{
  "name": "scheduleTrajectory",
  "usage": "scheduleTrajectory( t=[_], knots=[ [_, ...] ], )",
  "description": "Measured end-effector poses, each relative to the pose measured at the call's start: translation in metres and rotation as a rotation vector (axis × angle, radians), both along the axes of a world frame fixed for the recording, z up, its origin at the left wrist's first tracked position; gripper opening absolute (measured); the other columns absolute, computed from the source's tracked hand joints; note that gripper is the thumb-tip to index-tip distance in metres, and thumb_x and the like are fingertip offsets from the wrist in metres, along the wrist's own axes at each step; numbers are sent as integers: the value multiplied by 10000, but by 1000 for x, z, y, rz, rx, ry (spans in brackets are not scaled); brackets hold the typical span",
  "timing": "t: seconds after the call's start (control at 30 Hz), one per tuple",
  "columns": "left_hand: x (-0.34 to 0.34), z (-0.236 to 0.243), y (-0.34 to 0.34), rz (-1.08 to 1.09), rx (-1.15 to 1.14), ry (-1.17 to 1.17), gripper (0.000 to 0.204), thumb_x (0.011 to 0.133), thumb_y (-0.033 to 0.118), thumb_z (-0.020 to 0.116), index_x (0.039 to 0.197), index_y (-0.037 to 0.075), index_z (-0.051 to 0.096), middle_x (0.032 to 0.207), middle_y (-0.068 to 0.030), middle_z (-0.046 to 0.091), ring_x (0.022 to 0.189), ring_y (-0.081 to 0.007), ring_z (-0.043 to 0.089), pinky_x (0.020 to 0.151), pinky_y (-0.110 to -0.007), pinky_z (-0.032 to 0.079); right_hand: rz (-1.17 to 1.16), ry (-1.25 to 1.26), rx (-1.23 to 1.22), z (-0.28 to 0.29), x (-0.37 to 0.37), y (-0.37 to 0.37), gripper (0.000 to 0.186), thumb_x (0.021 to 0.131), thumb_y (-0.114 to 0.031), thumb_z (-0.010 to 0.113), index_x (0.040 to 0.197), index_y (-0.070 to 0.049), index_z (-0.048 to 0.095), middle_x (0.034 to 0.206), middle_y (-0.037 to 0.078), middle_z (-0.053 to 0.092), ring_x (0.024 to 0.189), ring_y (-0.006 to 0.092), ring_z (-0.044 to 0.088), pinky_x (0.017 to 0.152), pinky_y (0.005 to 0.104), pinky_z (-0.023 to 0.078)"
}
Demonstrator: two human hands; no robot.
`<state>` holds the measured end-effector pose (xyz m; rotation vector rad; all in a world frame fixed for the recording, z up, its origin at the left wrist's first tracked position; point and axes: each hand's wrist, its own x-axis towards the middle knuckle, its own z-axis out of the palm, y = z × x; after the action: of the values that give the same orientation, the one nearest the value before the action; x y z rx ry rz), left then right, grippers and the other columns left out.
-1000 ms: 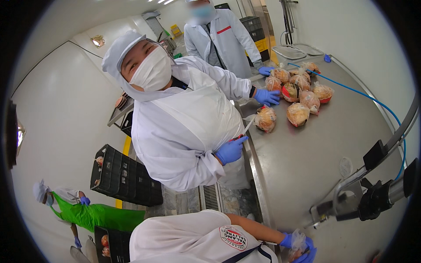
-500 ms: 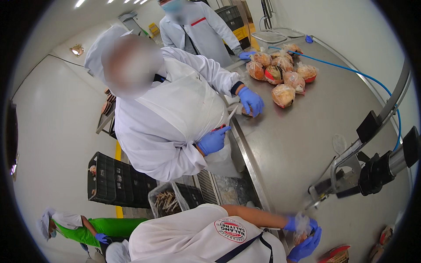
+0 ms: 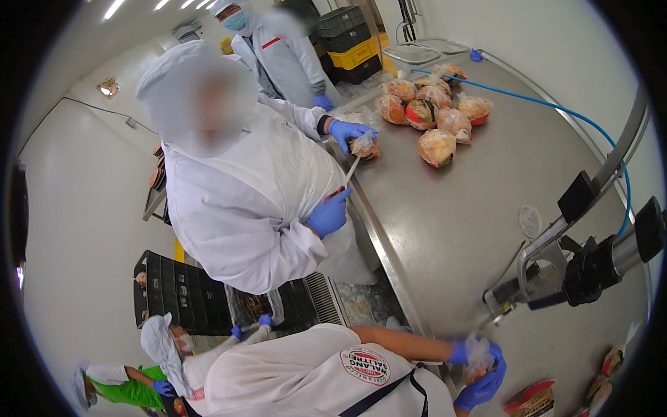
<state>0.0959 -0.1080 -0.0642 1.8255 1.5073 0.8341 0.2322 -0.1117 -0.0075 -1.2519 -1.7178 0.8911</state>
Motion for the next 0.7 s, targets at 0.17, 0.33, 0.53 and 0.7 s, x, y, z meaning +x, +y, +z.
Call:
scheduleTrajectory(
  t=[0.17,0.33,0.53,0.7],
  knots=[
    [5,3,2,35,-2,105,291,749,326,536,931,103,583,898,-124,594,794,-294,575,759,-536,371,-16,65,-30,-12,4,-4,441,915,-312,380,1110,59,517,1072,135,553,969,245,524,871,355,392],
    [3,8,4,41,-39,81,300,744,349,535,922,112,581,901,-118,590,818,-291,572,760,-578,343,30,162,-160,20,-9,-8,443,916,-312,383,1124,56,516,1082,140,555,980,251,526,877,357,395],
    [7,5,4,51,-30,76,290,752,351,526,924,124,585,923,-126,587,834,-290,571,752,-587,351,-11,-40,18,16,-4,-9,435,921,-314,391,1169,20,519,1138,160,561,1025,284,541,898,366,400],
    [12,-3,4,49,-36,115,282,762,346,516,934,136,592,946,-136,584,844,-295,571,745,-587,363,-53,-70,60,24,-9,-15,410,890,-266,385,1103,58,519,1069,158,559,964,272,534,863,350,397]
  ],
)
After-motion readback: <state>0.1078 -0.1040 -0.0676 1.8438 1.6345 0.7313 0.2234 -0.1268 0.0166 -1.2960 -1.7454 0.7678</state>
